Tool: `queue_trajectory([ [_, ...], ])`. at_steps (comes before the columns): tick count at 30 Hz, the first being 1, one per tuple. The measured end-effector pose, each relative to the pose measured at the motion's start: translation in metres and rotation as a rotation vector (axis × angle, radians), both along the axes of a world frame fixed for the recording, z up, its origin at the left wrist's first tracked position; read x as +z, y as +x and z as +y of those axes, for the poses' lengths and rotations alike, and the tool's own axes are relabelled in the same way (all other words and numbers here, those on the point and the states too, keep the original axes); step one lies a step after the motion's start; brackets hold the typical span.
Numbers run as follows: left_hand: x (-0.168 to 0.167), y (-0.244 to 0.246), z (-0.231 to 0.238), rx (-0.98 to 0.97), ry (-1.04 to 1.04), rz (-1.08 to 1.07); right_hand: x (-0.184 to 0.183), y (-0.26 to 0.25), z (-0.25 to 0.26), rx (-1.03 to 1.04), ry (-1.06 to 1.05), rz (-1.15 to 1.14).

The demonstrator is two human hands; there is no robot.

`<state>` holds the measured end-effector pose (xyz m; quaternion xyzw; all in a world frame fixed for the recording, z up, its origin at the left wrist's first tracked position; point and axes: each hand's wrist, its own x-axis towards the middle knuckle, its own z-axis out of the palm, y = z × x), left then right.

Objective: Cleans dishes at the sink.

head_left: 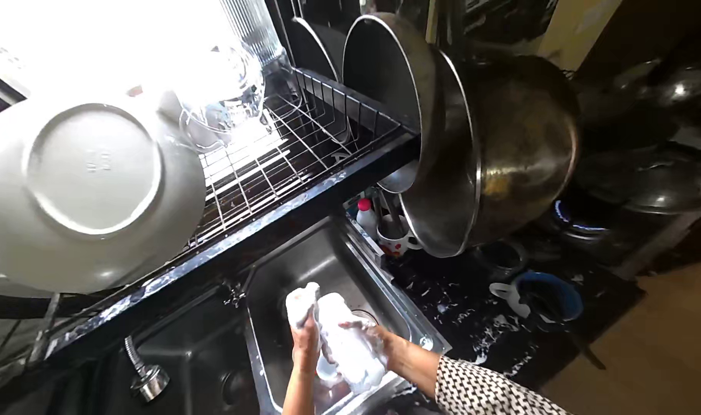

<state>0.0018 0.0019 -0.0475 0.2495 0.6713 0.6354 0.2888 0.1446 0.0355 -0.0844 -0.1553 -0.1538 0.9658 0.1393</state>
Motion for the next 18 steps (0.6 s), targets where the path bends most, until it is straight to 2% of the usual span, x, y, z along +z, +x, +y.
queue_trajectory([
  [2,-0.008,0.004,-0.003,0.0,0.084,0.179,0.005,-0.001,0.0,-0.065,-0.039,0.004],
  [4,-0.003,0.009,-0.007,-0.117,0.177,0.311,0.012,-0.005,0.0,-0.181,-0.053,-0.067],
  [6,0.007,0.017,-0.013,-0.317,0.176,0.35,0.025,-0.011,0.0,-0.271,-0.089,-0.168],
  [8,0.019,0.026,-0.023,-0.489,0.006,0.455,0.036,-0.012,0.0,-0.342,-0.099,-0.32],
  [10,0.03,0.038,-0.039,-0.629,-0.289,0.718,0.044,-0.013,0.002,-0.397,-0.001,-0.367],
  [11,0.024,0.046,-0.052,-0.628,-0.325,0.837,0.043,-0.015,0.004,-0.401,0.072,-0.327],
  [12,0.01,0.051,-0.066,-0.544,-0.251,0.964,0.038,-0.018,0.007,-0.389,0.118,-0.264],
  [14,-0.03,0.046,-0.075,-0.302,0.023,1.109,0.025,-0.024,0.013,-0.342,0.101,-0.125],
  [16,-0.046,0.033,-0.064,-0.127,0.218,1.042,0.009,-0.028,0.011,-0.359,-0.022,-0.038],
  [18,-0.037,0.027,-0.052,-0.063,0.29,0.918,0.007,-0.03,0.01,-0.388,-0.173,-0.056],
])
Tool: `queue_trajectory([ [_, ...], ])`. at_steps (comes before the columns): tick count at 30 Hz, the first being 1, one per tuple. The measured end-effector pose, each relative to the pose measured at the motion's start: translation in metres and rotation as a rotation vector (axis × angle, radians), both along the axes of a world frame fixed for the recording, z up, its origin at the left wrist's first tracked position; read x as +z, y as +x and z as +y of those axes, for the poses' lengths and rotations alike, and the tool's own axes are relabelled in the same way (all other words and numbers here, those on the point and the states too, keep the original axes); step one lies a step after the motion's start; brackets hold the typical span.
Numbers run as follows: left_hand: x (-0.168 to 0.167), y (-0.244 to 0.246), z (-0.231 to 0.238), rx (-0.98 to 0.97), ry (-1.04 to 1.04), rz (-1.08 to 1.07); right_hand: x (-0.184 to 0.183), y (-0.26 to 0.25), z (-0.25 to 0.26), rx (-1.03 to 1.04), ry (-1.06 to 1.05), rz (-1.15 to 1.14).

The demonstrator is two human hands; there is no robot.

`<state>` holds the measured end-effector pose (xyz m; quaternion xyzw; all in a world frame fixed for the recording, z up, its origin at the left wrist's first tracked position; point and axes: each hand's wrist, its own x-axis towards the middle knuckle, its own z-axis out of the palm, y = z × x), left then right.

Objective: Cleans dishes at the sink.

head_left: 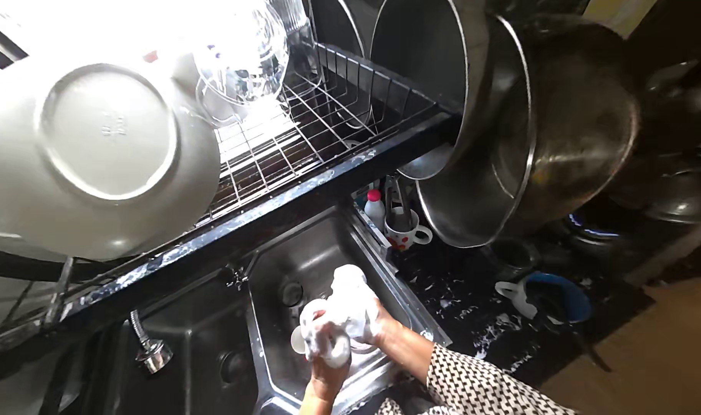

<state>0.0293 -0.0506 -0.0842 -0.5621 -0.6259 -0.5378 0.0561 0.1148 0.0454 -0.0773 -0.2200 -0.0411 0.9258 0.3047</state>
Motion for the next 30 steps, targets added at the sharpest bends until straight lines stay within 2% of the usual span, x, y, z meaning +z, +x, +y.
queue_trajectory([
  [1,0.004,0.0,0.001,-0.004,0.008,-0.013,0.002,0.0,0.0,-0.011,0.001,-0.012],
  [4,0.003,0.01,0.0,0.041,0.018,0.134,0.014,0.001,0.004,0.012,0.32,-0.077],
  [5,0.002,0.014,-0.002,0.054,0.02,0.182,0.02,0.0,0.005,0.029,0.34,-0.075],
  [9,-0.007,0.009,-0.01,0.089,-0.004,0.238,0.005,-0.001,0.013,0.032,0.003,0.179],
  [13,0.013,0.01,-0.004,0.154,-0.021,0.163,0.008,-0.004,0.01,-0.023,0.026,0.164],
  [16,0.019,0.024,-0.004,0.093,0.003,0.253,0.023,-0.005,-0.001,-0.022,0.04,0.061],
  [18,0.012,0.024,-0.008,0.048,0.023,0.282,0.021,-0.006,-0.001,0.009,0.019,0.058],
  [20,-0.001,0.013,-0.012,0.017,0.018,0.179,0.018,-0.001,0.002,0.027,-0.058,0.074],
  [22,0.003,0.003,-0.009,-0.02,0.006,-0.107,0.031,0.005,0.0,-0.002,-0.118,0.014],
  [24,0.03,0.002,-0.006,-0.051,-0.15,-0.431,0.037,0.006,-0.002,-0.012,-0.108,-0.052],
  [25,0.048,0.003,-0.004,-0.045,-0.28,-0.461,0.035,0.006,-0.004,-0.004,-0.054,-0.086],
  [28,0.091,0.004,-0.001,-0.064,-0.625,-0.155,0.016,0.011,-0.014,0.038,0.312,0.013],
  [30,0.096,-0.006,0.006,-0.088,-0.651,-0.172,0.009,0.019,-0.017,0.122,0.433,0.123],
])
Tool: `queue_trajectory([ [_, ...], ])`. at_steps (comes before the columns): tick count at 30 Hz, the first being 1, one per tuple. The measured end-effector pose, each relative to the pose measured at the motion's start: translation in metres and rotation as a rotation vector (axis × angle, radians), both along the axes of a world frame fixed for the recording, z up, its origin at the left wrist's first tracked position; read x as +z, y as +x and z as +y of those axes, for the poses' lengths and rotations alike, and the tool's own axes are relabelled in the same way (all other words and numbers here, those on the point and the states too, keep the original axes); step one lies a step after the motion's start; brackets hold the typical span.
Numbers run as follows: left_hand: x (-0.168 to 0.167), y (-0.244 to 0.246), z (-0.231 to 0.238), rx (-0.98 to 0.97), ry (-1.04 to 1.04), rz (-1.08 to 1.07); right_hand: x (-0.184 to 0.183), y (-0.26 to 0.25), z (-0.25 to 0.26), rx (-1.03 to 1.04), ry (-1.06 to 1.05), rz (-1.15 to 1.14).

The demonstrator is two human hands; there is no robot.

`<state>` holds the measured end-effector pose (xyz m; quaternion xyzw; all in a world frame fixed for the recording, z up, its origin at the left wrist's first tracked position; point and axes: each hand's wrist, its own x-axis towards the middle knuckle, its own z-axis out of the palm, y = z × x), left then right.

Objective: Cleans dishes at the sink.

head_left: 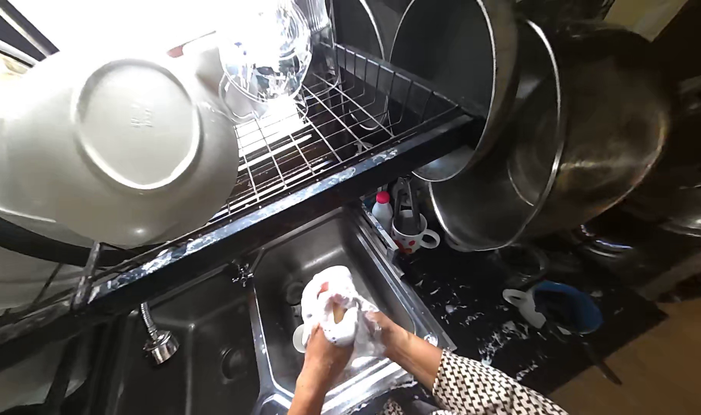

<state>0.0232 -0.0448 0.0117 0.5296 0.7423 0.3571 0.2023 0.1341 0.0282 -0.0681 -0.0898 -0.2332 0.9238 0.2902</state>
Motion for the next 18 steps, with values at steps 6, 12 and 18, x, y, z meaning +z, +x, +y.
queue_trajectory([
  [6,-0.011,-0.07,0.026,-0.039,0.017,-0.631,0.023,0.012,0.004,0.233,0.039,-0.268],
  [12,0.0,-0.07,0.03,-0.341,-0.466,0.029,-0.006,-0.002,0.016,0.053,1.066,-0.88],
  [18,-0.048,-0.067,0.066,-0.348,-0.394,0.074,-0.017,0.011,0.041,0.053,1.144,-1.138],
])
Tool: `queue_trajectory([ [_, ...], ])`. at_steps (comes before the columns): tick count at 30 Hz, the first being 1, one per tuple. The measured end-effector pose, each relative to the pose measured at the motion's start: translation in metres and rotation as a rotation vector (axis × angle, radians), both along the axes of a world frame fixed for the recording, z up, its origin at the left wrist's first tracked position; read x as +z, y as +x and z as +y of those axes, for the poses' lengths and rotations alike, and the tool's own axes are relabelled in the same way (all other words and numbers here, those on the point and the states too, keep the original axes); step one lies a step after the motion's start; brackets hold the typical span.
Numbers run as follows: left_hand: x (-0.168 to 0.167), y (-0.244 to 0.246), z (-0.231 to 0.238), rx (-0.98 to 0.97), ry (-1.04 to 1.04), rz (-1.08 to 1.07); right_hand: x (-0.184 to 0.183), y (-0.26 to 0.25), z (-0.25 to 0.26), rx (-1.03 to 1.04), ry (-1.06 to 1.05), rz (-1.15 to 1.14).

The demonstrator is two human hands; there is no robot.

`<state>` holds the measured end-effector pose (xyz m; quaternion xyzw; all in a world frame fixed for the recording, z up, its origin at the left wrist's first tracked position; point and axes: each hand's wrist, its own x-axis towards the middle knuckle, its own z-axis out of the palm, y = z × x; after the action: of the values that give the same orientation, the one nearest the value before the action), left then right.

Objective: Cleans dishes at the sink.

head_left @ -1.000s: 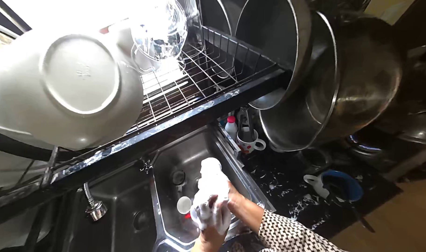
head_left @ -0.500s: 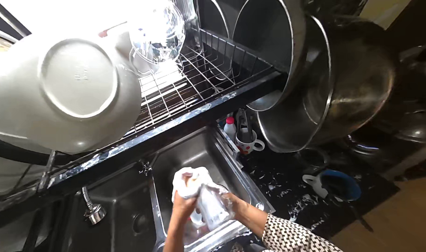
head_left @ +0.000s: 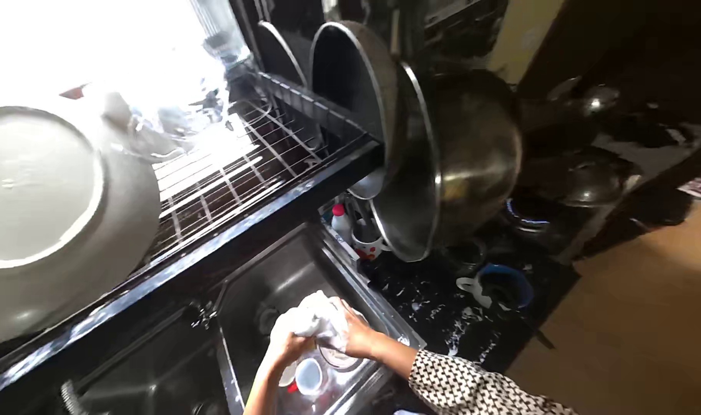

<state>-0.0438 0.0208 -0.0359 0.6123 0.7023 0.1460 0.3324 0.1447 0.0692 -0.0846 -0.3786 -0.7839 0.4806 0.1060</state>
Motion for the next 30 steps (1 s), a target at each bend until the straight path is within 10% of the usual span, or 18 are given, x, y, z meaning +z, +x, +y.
queue_trajectory([
  [6,-0.045,0.01,0.06,0.059,-0.143,0.376,0.081,0.053,0.0,-0.036,0.182,-0.154],
  [12,-0.121,-0.005,0.088,0.221,-0.083,0.334,0.094,0.114,-0.004,-0.615,0.592,-0.365],
  [30,-0.167,0.01,0.097,0.289,-0.146,0.311,0.073,0.143,0.048,-0.831,0.153,-0.82],
])
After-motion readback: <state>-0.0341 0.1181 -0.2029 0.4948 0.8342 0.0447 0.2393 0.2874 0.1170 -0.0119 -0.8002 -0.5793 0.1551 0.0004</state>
